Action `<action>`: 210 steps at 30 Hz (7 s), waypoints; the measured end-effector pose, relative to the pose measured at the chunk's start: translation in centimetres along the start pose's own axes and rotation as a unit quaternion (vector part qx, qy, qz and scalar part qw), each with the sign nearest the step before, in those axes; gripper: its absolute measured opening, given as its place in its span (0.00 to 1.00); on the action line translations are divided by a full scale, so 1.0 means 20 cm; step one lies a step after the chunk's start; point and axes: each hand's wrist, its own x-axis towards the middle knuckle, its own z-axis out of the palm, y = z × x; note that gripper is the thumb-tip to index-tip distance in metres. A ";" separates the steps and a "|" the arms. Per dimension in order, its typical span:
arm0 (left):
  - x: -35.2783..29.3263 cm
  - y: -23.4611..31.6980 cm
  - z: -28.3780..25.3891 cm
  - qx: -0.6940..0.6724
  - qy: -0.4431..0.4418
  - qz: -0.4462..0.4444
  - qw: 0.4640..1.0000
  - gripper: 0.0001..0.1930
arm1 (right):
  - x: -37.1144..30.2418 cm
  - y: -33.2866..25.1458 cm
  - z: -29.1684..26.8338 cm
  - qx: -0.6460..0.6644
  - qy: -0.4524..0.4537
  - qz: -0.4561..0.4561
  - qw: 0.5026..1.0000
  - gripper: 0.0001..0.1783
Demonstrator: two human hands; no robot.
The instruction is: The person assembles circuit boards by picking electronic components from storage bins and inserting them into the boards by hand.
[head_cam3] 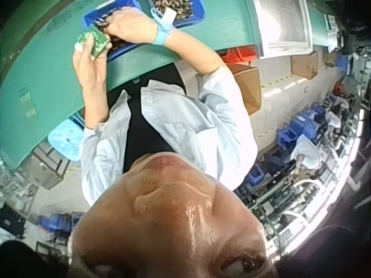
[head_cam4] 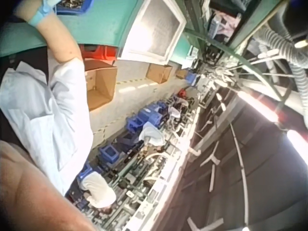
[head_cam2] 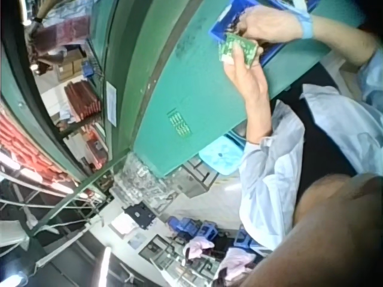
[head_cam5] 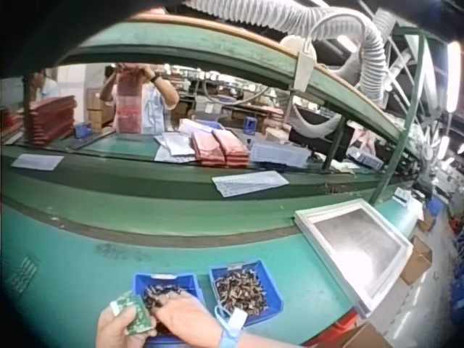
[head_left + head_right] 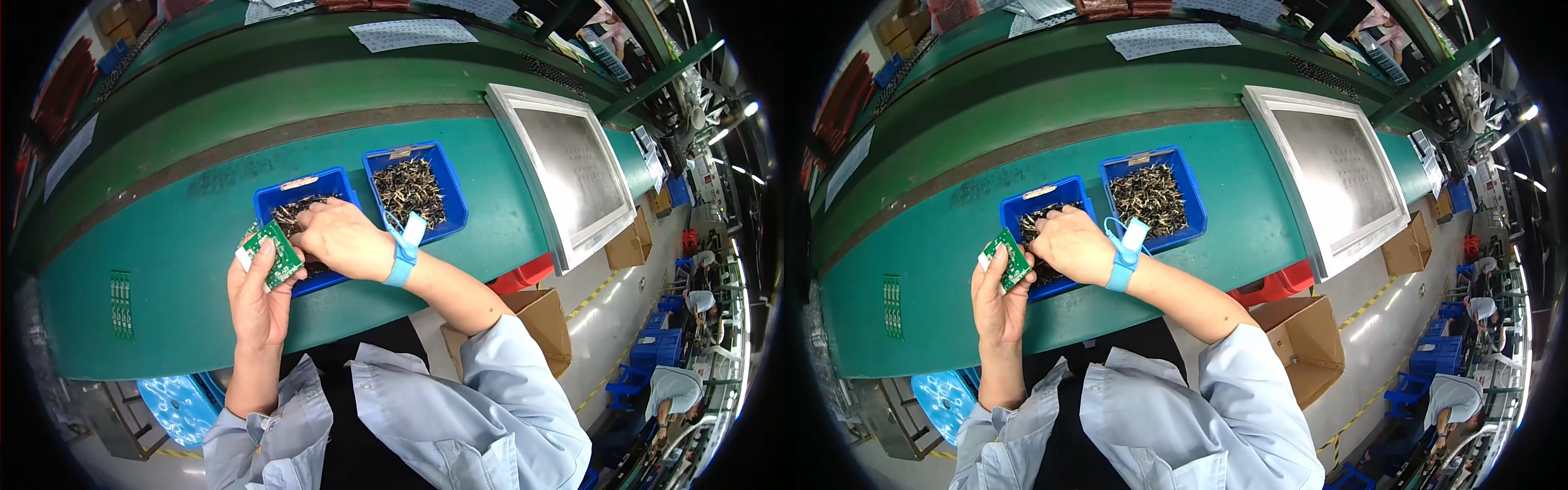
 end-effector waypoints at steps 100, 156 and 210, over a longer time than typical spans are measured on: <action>0.01 -0.03 0.05 -0.020 -0.062 -0.094 0.993 0.08 | -0.23 -0.11 -0.12 0.763 0.295 0.258 0.514 0.04; 0.02 0.09 -0.03 -0.019 -0.001 -0.007 1.000 0.10 | -0.04 0.03 -0.10 0.058 -0.020 0.073 0.995 0.04; 0.01 0.07 -0.02 -0.003 -0.003 0.001 1.000 0.10 | -0.08 0.08 -0.10 0.266 0.126 0.018 0.955 0.06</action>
